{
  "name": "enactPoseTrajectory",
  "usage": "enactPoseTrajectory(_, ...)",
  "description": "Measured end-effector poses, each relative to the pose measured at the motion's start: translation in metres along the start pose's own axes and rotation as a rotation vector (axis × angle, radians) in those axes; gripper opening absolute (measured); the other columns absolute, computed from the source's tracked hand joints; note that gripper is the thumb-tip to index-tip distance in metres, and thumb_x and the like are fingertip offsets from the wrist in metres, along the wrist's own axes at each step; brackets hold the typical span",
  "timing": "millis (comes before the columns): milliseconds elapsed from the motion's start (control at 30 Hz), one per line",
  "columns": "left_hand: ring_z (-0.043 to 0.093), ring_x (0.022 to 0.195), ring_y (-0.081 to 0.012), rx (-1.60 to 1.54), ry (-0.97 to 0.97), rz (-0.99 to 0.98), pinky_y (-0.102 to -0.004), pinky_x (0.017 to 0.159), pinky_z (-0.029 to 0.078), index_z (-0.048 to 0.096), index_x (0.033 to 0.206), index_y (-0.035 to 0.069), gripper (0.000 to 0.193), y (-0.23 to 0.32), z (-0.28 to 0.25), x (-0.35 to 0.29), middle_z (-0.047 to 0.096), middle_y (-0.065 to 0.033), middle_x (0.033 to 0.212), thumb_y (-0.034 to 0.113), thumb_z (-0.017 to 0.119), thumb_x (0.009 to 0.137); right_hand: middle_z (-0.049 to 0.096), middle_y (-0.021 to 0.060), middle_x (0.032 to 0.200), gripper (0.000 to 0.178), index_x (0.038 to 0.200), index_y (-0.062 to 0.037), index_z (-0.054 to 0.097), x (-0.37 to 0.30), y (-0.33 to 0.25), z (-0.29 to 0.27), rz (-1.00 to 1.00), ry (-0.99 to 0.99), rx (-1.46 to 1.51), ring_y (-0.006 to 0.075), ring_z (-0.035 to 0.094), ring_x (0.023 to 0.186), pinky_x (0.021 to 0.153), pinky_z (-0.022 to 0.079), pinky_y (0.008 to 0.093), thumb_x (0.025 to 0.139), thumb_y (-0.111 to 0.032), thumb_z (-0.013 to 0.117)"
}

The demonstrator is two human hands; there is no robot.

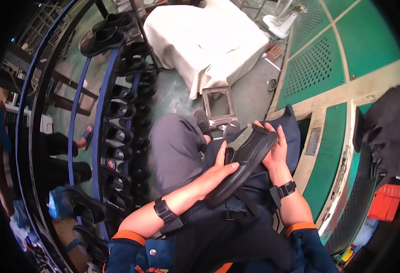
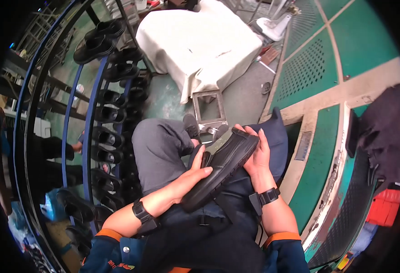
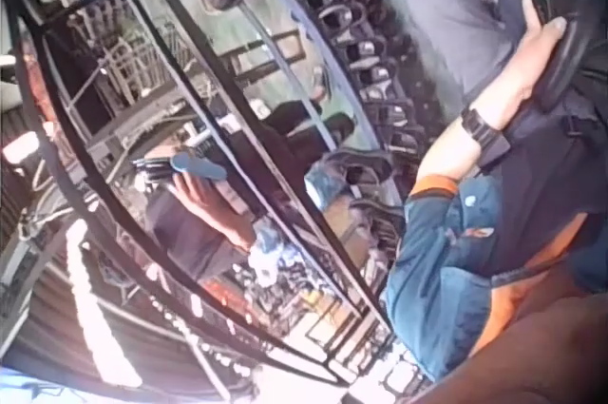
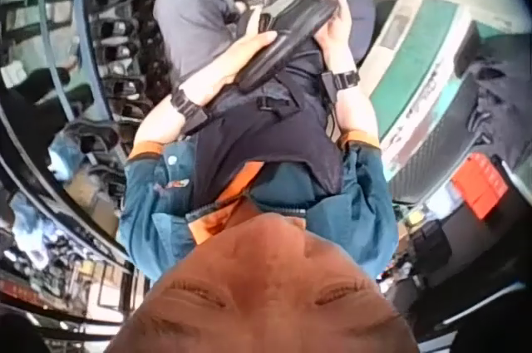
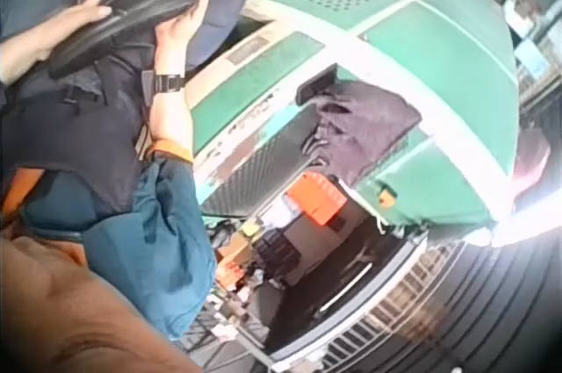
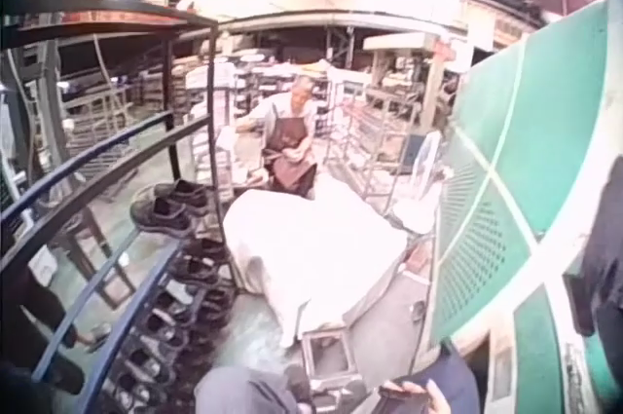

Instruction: Fitting shoe soles to uppers at a manufacturing workstation.

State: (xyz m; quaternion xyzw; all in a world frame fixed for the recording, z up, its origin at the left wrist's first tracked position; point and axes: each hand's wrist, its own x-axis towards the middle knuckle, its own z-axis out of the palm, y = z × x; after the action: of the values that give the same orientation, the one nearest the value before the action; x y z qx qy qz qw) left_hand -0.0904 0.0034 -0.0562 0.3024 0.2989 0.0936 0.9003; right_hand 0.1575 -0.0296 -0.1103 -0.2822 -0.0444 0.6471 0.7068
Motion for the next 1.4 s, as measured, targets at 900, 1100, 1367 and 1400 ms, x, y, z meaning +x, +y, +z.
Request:
enactPoseTrajectory(900,0.011,0.153,-0.0257,-0.112,0.421,0.138,-0.0358,0.123,0.01,0.013,0.159,0.01,0.07,0.038,-0.049,0.073,0.014,-0.0164,0.165,0.034,0.046,0.102,0.072,0.0118,0.097,0.032,0.101,0.0041,0.07,0.08,0.027,0.027,0.399,0.017,-0.807,0.0173,0.068,0.09,0.084,0.053,0.0296,0.099,-0.023,0.054)
enactPoseTrajectory(1100,0.061,0.111,-0.0187,-0.164,0.338,0.11,-0.0319,0.096,0.046,0.059,0.131,0.007,0.045,0.024,-0.051,0.137,0.065,-0.0085,0.121,0.037,0.055,0.097,0.071,0.0055,0.093,0.023,0.1,0.002,0.071,0.073,0.042,0.007,0.231,-0.127,-0.722,0.0124,0.065,0.082,0.075,0.05,0.0254,0.097,-0.016,0.056)
enactPoseTrajectory(1367,0.066,0.093,-0.0169,-0.183,0.333,0.226,-0.0295,0.083,0.052,0.067,0.111,0.005,0.031,-0.015,-0.068,0.14,0.069,-0.0072,0.103,0.03,0.059,0.096,0.065,0.0028,0.087,0.017,0.085,0.0068,0.067,0.05,0.053,0.018,0.082,-0.028,-0.897,0.0119,0.059,0.084,0.08,0.046,0.0263,0.09,-0.007,0.06)
enactPoseTrajectory(1400,0.065,0.096,-0.016,-0.116,0.323,0.292,-0.0286,0.085,0.051,0.067,0.112,0.004,0.03,-0.023,-0.074,0.141,0.069,-0.0065,0.104,0.029,0.057,0.097,0.066,0.0045,0.089,0.016,0.085,0.0078,0.067,0.049,0.058,0.02,0.057,-0.031,-0.889,0.0132,0.059,0.087,0.083,0.045,0.0274,0.089,-0.006,0.06)
